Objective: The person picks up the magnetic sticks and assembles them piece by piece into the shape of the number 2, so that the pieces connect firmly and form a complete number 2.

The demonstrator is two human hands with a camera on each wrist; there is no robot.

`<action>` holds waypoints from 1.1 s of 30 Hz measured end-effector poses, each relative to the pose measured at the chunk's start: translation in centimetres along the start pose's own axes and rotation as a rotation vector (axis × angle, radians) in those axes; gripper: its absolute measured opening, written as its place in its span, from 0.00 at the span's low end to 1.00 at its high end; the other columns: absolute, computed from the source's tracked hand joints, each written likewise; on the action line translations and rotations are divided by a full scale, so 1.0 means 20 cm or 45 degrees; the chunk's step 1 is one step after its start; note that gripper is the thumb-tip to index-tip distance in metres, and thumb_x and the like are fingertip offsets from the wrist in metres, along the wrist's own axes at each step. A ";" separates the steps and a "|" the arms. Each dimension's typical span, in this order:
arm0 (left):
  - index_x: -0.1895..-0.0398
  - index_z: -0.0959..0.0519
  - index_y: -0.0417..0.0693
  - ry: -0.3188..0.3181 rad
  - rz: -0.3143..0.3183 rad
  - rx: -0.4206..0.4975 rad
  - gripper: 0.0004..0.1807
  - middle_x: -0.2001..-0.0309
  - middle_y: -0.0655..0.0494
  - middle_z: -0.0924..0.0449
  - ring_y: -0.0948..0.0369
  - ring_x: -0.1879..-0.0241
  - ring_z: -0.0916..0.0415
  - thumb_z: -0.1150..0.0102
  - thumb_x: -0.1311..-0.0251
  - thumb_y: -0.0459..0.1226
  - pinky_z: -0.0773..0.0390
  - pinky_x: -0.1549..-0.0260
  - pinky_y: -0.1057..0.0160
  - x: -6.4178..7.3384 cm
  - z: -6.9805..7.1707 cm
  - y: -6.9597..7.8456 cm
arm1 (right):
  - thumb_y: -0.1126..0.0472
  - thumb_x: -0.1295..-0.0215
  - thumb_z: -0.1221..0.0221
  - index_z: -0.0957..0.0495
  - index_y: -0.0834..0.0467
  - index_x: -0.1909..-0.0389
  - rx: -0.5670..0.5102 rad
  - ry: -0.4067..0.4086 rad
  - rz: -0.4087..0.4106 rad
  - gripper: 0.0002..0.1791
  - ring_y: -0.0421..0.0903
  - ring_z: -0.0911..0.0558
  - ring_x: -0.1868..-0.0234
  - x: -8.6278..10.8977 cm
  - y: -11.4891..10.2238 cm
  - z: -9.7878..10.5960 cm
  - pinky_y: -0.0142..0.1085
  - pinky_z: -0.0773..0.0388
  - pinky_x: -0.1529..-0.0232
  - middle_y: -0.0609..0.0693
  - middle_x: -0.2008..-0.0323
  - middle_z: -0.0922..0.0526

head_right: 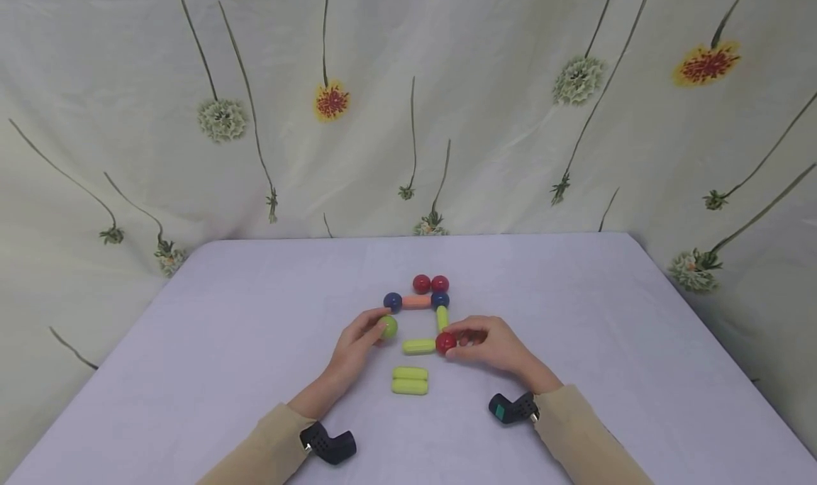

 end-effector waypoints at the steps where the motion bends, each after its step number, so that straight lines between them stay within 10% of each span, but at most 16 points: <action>1: 0.43 0.28 0.38 -0.003 -0.001 0.004 0.17 0.46 0.42 0.28 0.55 0.54 0.29 0.54 0.31 0.35 0.25 0.58 0.65 0.00 0.00 0.00 | 0.66 0.49 0.32 0.19 0.66 0.56 0.002 -0.001 0.001 0.18 0.40 0.25 0.70 0.00 0.00 0.00 0.29 0.28 0.71 0.55 0.70 0.20; 13: 0.47 0.27 0.29 -0.035 -0.033 -0.020 0.15 0.53 0.39 0.27 0.53 0.59 0.29 0.57 0.31 0.28 0.24 0.60 0.58 0.03 0.01 0.13 | 0.66 0.48 0.32 0.19 0.66 0.55 0.002 -0.008 -0.046 0.18 0.40 0.26 0.70 0.00 -0.02 0.00 0.29 0.28 0.70 0.55 0.69 0.20; 20: 0.46 0.26 0.35 -0.027 -0.040 -0.031 0.15 0.54 0.45 0.25 0.58 0.60 0.28 0.55 0.30 0.34 0.25 0.62 0.65 0.00 0.00 0.01 | 0.66 0.48 0.32 0.19 0.66 0.55 0.004 -0.008 -0.062 0.18 0.40 0.26 0.70 0.00 -0.02 0.00 0.29 0.28 0.70 0.55 0.69 0.20; 33: 0.47 0.29 0.33 -0.037 -0.001 -0.037 0.14 0.52 0.42 0.26 0.55 0.58 0.27 0.57 0.30 0.31 0.24 0.59 0.59 0.01 -0.01 0.03 | 0.65 0.48 0.32 0.19 0.65 0.54 0.003 -0.013 -0.050 0.18 0.40 0.26 0.70 0.00 -0.01 0.00 0.29 0.28 0.70 0.53 0.69 0.20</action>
Point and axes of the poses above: each hand's wrist, its own x-axis away from the middle knuckle, its own z-axis out of the back of the hand, y = z × x, the point moved 3 cm from there along -x, towards the middle knuckle
